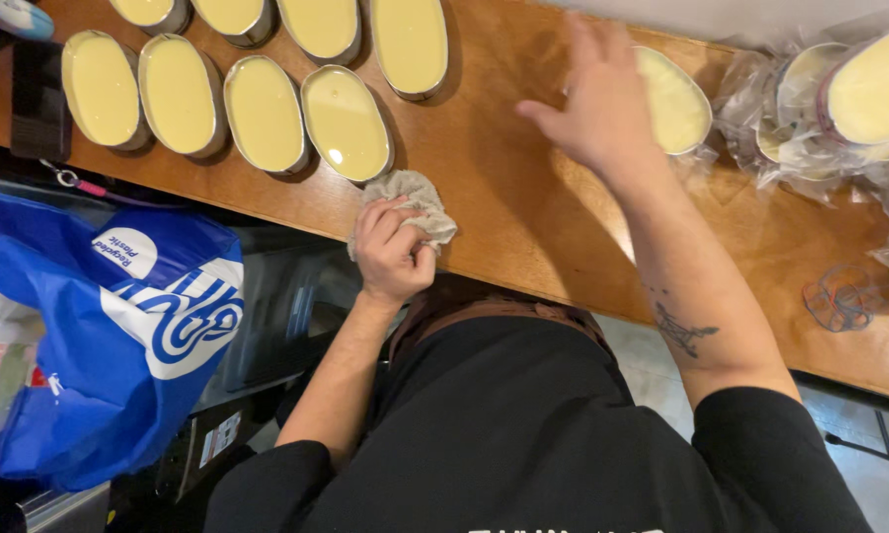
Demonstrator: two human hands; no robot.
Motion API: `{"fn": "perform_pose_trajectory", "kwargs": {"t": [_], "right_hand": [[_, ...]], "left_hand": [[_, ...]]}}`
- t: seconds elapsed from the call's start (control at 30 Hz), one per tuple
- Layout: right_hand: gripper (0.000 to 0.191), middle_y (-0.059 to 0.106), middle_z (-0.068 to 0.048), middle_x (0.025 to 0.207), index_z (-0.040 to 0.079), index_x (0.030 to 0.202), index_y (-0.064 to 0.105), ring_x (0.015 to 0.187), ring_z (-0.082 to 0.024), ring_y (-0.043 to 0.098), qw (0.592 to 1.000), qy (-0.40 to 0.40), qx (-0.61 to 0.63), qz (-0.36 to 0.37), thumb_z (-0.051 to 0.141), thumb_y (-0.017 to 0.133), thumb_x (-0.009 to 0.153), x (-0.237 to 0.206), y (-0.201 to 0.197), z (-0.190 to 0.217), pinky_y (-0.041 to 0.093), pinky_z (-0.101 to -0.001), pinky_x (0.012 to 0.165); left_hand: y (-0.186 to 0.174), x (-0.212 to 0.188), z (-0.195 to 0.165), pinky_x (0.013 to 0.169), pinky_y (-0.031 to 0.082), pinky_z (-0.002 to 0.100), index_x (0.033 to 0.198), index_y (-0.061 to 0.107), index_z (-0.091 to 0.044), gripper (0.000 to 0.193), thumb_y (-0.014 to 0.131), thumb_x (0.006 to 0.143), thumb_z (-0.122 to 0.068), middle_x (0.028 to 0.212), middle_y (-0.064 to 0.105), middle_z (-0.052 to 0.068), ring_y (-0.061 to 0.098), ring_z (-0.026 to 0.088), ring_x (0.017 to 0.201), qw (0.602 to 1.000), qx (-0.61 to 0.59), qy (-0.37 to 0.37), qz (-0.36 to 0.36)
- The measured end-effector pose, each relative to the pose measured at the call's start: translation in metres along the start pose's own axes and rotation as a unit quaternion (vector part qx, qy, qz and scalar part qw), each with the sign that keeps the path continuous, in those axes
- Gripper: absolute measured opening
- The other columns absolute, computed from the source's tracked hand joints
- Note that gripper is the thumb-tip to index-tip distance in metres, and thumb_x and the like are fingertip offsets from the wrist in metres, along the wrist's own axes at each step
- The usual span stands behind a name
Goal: The person places oval metal tins of yellow custard into clear plastic bags one at a time, gathers the bag openings, and secures them with rubber bands. They wipe the wooden table with a cloth between items and stack the wrapped tins with the others on the table.
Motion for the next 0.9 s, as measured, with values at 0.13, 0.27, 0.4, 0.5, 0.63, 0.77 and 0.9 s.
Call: {"fn": "perform_pose_trajectory", "kwargs": {"t": [0.13, 0.27, 0.4, 0.5, 0.63, 0.77, 0.9], "right_hand": [[0.105, 0.029, -0.032, 0.160, 0.012, 0.164, 0.024, 0.146, -0.050, 0.034, 0.994, -0.046, 0.099, 0.032, 0.043, 0.089, 0.087, 0.039, 0.050, 0.076, 0.034, -0.0519, 0.120], [0.111, 0.014, -0.035, 0.161, 0.019, 0.163, 0.016, 0.142, -0.057, 0.028, 0.994, -0.021, 0.098, 0.045, 0.043, 0.091, 0.084, 0.075, 0.084, 0.122, 0.038, -0.0589, 0.110], [0.115, 0.008, -0.036, 0.159, 0.021, 0.161, 0.013, 0.143, -0.057, 0.027, 0.996, 0.016, 0.070, 0.053, 0.047, 0.092, 0.081, 0.103, 0.101, 0.143, 0.043, -0.0631, 0.103], [0.113, 0.010, -0.037, 0.157, 0.020, 0.159, 0.015, 0.136, -0.055, 0.034, 0.996, 0.039, 0.038, 0.071, 0.047, 0.091, 0.080, 0.115, 0.108, 0.152, 0.046, -0.0613, 0.099], [0.104, 0.028, -0.032, 0.149, 0.019, 0.158, 0.020, 0.129, -0.050, 0.044, 0.994, 0.064, -0.006, 0.090, 0.039, 0.087, 0.081, 0.126, 0.110, 0.160, 0.052, -0.0570, 0.094], [0.112, 0.034, -0.029, 0.142, 0.019, 0.158, 0.018, 0.125, -0.050, 0.045, 0.989, 0.054, -0.040, 0.133, 0.030, 0.088, 0.072, 0.127, 0.109, 0.156, 0.051, -0.0543, 0.094], [0.115, 0.035, -0.028, 0.142, 0.023, 0.159, 0.016, 0.125, -0.051, 0.046, 0.989, 0.047, -0.049, 0.131, 0.025, 0.088, 0.069, 0.120, 0.104, 0.146, 0.052, -0.0545, 0.093]], "left_hand": [[-0.004, 0.003, 0.003, 0.102, 0.049, 0.048, 0.071, 0.060, -0.009, 0.008, 0.063, 0.067, -0.004, 0.096, 0.069, 0.007, 0.065, 0.034, 0.108, 1.000, -0.015, -0.005, 0.013], [-0.009, 0.006, 0.007, 0.101, 0.049, 0.048, 0.073, 0.059, -0.010, 0.009, 0.065, 0.067, -0.005, 0.097, 0.068, 0.007, 0.065, 0.034, 0.108, 0.999, -0.030, -0.008, 0.021], [-0.013, 0.007, 0.012, 0.100, 0.049, 0.048, 0.071, 0.057, -0.009, 0.010, 0.065, 0.066, -0.006, 0.096, 0.068, 0.007, 0.065, 0.033, 0.107, 0.999, -0.036, -0.011, 0.021], [-0.014, 0.007, 0.014, 0.101, 0.049, 0.049, 0.072, 0.057, -0.009, 0.010, 0.065, 0.066, -0.006, 0.096, 0.067, 0.007, 0.065, 0.033, 0.107, 0.999, -0.031, -0.008, 0.018], [-0.015, 0.006, 0.017, 0.101, 0.049, 0.049, 0.072, 0.057, -0.008, 0.010, 0.064, 0.065, -0.006, 0.096, 0.067, 0.008, 0.065, 0.032, 0.107, 0.999, -0.032, -0.011, 0.021], [-0.015, 0.005, 0.017, 0.103, 0.048, 0.049, 0.071, 0.056, -0.009, 0.010, 0.063, 0.066, -0.006, 0.097, 0.068, 0.006, 0.066, 0.031, 0.109, 0.999, -0.027, -0.014, 0.022], [-0.012, 0.004, 0.018, 0.104, 0.047, 0.049, 0.071, 0.057, -0.010, 0.008, 0.064, 0.067, -0.006, 0.097, 0.068, 0.005, 0.065, 0.031, 0.111, 0.999, -0.022, -0.010, 0.022]]}}
Point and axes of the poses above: each hand's wrist, its own x-axis towards the middle knuckle, its own y-axis out of the palm, z = x × y, the point moved 6 cm from there along x, towards the middle knuckle
